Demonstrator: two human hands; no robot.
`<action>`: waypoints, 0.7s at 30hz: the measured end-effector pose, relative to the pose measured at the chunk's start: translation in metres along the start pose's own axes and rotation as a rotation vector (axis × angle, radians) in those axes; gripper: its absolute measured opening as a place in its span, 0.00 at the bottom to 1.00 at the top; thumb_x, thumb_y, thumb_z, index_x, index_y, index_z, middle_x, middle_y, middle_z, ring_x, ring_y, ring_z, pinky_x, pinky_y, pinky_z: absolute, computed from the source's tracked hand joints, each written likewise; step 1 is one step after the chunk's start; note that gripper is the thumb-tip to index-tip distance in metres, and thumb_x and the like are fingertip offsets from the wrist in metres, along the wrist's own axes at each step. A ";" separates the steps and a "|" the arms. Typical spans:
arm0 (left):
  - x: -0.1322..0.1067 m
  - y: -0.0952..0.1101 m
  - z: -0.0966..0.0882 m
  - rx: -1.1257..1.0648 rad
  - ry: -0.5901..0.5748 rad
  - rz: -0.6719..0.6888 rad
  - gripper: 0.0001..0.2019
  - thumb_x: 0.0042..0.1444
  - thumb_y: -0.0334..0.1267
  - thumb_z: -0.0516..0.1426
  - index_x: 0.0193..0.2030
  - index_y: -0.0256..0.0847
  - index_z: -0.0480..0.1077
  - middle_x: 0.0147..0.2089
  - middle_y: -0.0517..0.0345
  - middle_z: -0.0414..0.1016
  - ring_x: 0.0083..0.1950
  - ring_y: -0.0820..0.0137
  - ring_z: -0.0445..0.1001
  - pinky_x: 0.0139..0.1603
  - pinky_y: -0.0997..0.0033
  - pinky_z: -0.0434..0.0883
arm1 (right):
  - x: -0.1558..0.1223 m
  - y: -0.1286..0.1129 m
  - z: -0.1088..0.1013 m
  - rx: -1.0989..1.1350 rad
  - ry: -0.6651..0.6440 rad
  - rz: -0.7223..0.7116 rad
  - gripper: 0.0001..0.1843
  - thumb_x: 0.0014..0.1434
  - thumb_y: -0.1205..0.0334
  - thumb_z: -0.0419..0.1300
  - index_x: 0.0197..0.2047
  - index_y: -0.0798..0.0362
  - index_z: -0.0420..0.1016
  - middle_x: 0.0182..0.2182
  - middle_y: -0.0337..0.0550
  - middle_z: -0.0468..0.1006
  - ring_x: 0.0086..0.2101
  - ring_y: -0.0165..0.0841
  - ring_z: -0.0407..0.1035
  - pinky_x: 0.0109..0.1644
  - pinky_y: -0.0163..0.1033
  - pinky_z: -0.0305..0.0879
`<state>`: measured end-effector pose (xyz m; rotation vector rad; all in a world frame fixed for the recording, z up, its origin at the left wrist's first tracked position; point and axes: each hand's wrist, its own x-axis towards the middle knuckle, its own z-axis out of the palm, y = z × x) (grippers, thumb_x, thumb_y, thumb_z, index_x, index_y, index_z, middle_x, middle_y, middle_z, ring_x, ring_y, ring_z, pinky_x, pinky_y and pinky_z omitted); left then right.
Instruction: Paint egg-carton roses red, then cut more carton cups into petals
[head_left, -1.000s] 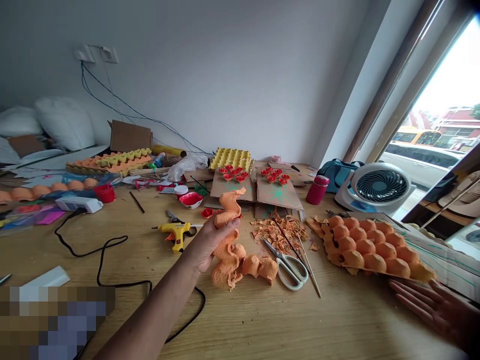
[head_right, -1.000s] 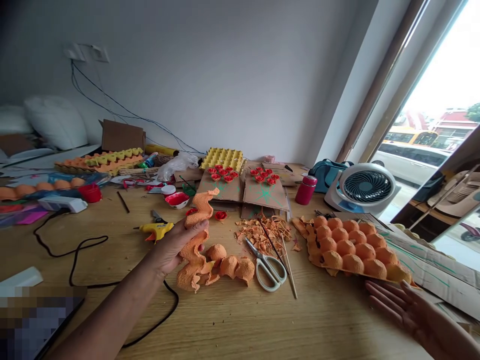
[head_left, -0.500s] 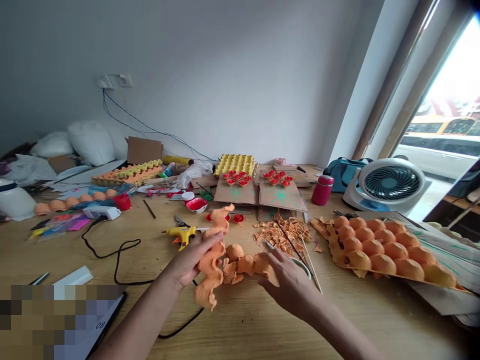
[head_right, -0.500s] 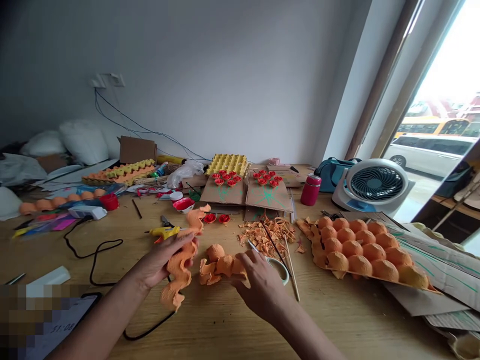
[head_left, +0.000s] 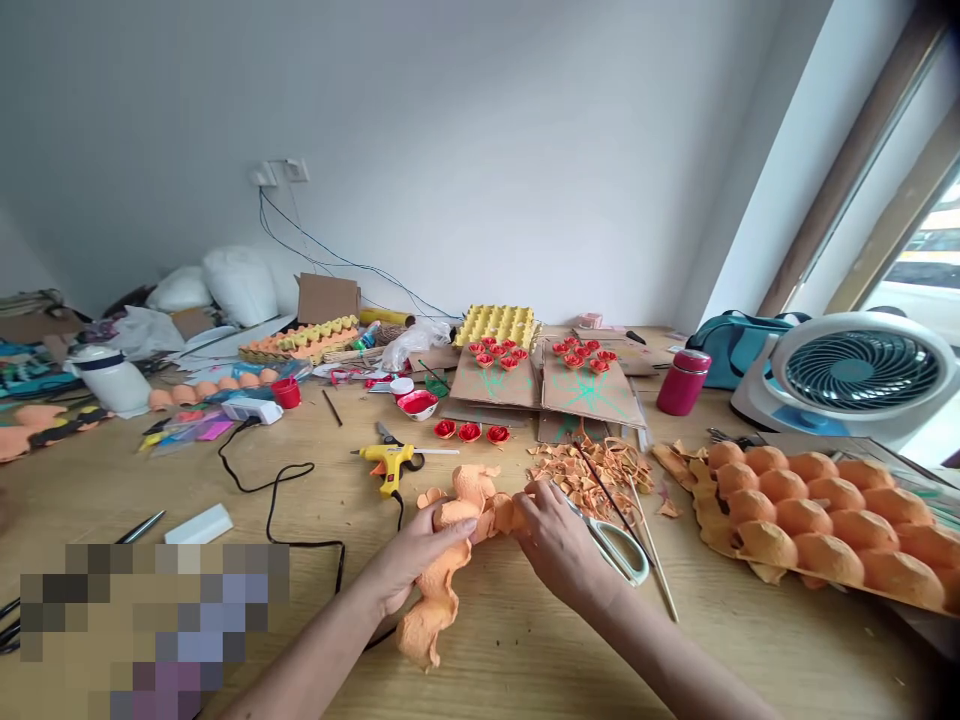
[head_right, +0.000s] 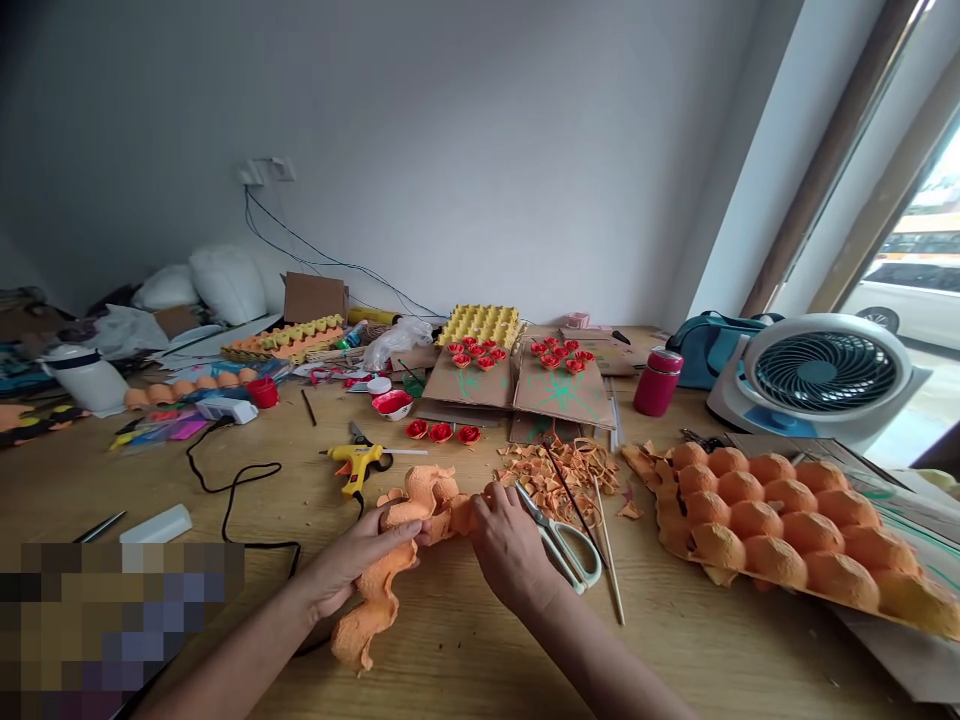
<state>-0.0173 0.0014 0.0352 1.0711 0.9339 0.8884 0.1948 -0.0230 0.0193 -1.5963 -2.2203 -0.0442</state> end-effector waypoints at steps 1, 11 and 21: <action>0.003 0.002 0.003 0.004 0.017 -0.001 0.18 0.45 0.47 0.73 0.38 0.40 0.77 0.36 0.54 0.81 0.41 0.63 0.78 0.40 0.68 0.73 | 0.001 0.002 0.002 0.002 0.017 -0.001 0.15 0.59 0.75 0.60 0.45 0.47 0.78 0.46 0.53 0.78 0.48 0.47 0.71 0.55 0.50 0.71; 0.024 0.006 0.039 -0.211 0.041 0.148 0.22 0.45 0.50 0.72 0.42 0.40 0.73 0.39 0.58 0.77 0.42 0.66 0.75 0.46 0.69 0.72 | -0.021 0.005 -0.009 0.443 0.245 0.036 0.14 0.69 0.60 0.55 0.56 0.48 0.70 0.52 0.50 0.75 0.52 0.43 0.71 0.57 0.50 0.70; 0.025 -0.010 0.058 -0.353 -0.093 0.206 0.25 0.53 0.50 0.68 0.53 0.43 0.69 0.48 0.54 0.74 0.54 0.62 0.73 0.57 0.65 0.69 | -0.027 -0.021 0.015 1.265 0.103 0.326 0.20 0.58 0.44 0.67 0.44 0.51 0.76 0.34 0.41 0.78 0.33 0.34 0.70 0.36 0.36 0.69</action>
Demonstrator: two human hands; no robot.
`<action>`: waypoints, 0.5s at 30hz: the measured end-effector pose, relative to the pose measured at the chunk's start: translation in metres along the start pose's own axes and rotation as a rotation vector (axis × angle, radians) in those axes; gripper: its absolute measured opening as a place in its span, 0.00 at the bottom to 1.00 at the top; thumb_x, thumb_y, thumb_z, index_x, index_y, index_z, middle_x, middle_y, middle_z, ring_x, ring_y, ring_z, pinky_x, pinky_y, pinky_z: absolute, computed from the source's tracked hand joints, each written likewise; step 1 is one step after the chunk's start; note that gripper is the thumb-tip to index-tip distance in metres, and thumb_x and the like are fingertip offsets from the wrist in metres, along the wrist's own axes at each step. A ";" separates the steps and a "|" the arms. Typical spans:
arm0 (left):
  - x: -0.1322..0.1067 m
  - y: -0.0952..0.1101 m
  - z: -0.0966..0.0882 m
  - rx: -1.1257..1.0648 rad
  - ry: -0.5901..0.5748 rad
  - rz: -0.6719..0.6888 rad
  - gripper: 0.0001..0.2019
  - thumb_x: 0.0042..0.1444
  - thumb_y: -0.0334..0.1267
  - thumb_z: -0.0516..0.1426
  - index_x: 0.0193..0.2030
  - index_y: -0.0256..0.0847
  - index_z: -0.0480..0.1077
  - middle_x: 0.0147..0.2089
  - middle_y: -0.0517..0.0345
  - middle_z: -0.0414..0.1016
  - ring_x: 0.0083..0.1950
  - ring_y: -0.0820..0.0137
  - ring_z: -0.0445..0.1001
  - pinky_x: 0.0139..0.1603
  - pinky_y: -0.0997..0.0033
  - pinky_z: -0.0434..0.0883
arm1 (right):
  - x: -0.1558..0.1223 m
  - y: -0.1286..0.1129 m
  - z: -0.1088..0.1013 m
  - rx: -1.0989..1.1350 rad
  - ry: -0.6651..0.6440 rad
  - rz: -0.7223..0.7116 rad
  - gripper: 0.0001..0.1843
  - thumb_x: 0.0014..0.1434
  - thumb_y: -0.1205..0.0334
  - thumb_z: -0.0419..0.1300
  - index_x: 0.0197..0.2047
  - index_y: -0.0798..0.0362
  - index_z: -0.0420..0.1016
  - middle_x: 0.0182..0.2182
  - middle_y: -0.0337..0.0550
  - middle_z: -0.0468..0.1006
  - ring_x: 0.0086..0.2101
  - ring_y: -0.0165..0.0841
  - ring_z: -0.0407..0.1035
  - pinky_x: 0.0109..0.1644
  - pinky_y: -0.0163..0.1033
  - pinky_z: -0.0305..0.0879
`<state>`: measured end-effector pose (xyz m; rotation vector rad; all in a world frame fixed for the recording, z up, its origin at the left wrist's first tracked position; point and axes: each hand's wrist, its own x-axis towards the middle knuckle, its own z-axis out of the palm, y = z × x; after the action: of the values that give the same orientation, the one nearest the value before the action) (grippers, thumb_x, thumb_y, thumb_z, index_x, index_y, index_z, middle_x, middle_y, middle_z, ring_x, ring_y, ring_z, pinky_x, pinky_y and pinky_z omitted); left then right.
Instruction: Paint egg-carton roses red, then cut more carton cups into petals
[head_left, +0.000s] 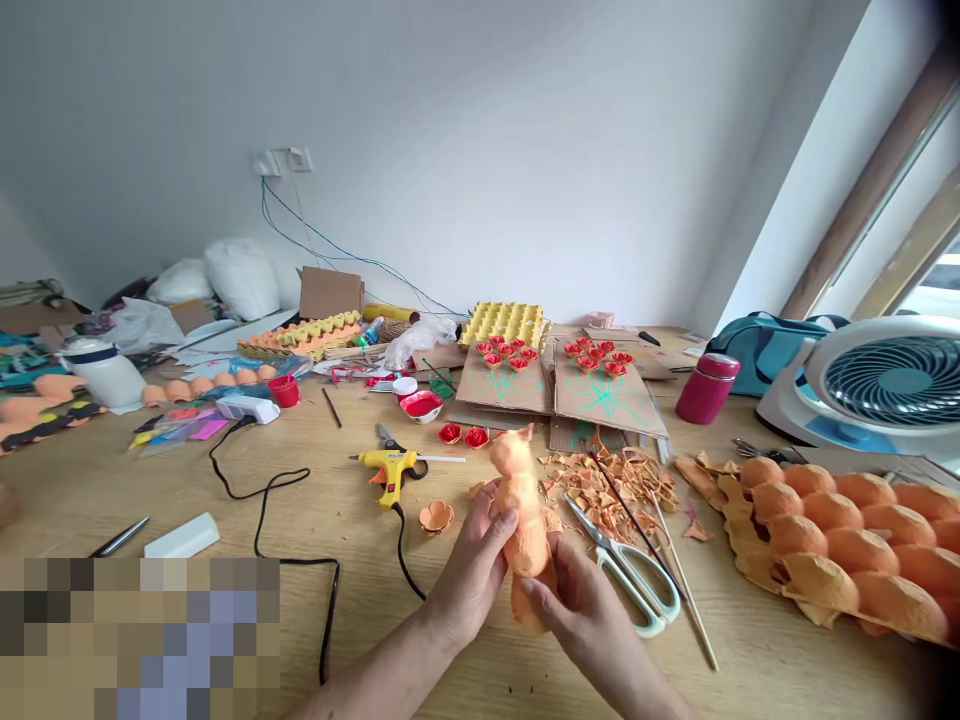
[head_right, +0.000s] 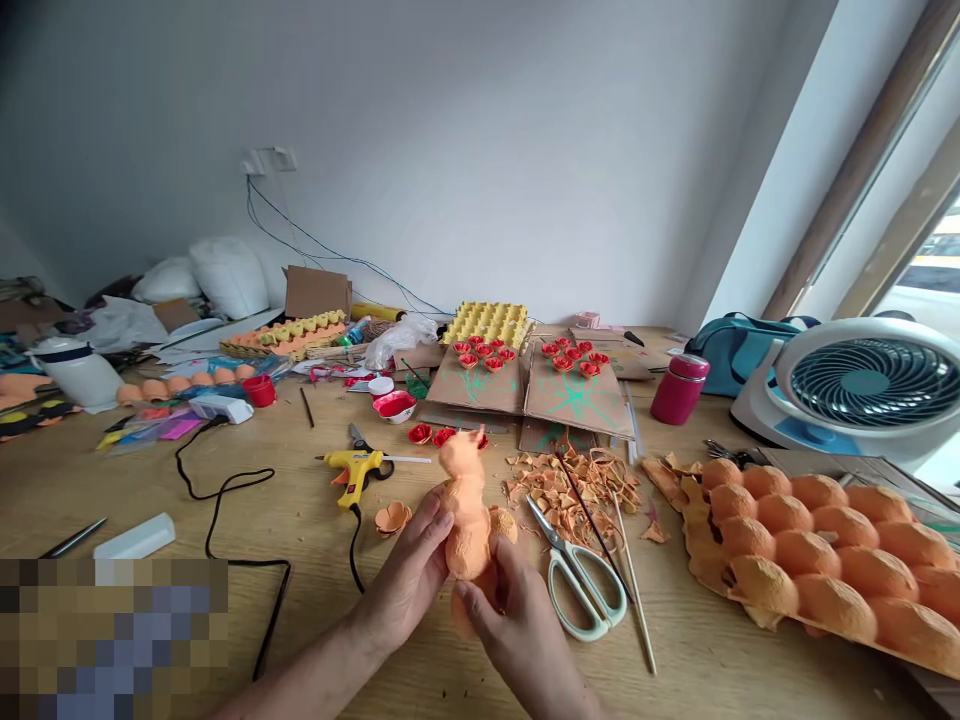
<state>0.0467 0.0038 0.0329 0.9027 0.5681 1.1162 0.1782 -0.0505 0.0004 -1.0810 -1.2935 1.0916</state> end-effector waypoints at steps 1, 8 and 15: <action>-0.002 0.000 -0.001 0.001 -0.042 -0.008 0.27 0.54 0.50 0.68 0.56 0.44 0.68 0.50 0.53 0.74 0.57 0.60 0.72 0.59 0.63 0.68 | 0.001 0.001 0.000 0.107 0.005 0.012 0.21 0.58 0.43 0.67 0.44 0.51 0.76 0.34 0.41 0.78 0.34 0.35 0.71 0.37 0.36 0.70; -0.005 -0.018 -0.008 0.233 -0.291 -0.036 0.30 0.50 0.56 0.69 0.55 0.45 0.68 0.52 0.48 0.75 0.54 0.56 0.74 0.55 0.57 0.70 | 0.003 0.007 -0.010 0.244 0.247 -0.032 0.17 0.56 0.48 0.71 0.41 0.49 0.77 0.31 0.38 0.76 0.33 0.34 0.69 0.42 0.38 0.70; -0.009 -0.016 -0.004 0.328 -0.300 -0.035 0.22 0.51 0.41 0.68 0.51 0.44 0.67 0.46 0.51 0.77 0.50 0.59 0.75 0.48 0.63 0.71 | -0.001 -0.012 -0.021 0.274 0.219 0.025 0.22 0.54 0.42 0.70 0.44 0.48 0.79 0.41 0.45 0.81 0.44 0.42 0.74 0.51 0.45 0.71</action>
<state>0.0481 -0.0062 0.0172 1.3138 0.5227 0.8466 0.1995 -0.0532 0.0118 -0.9809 -0.9305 1.0994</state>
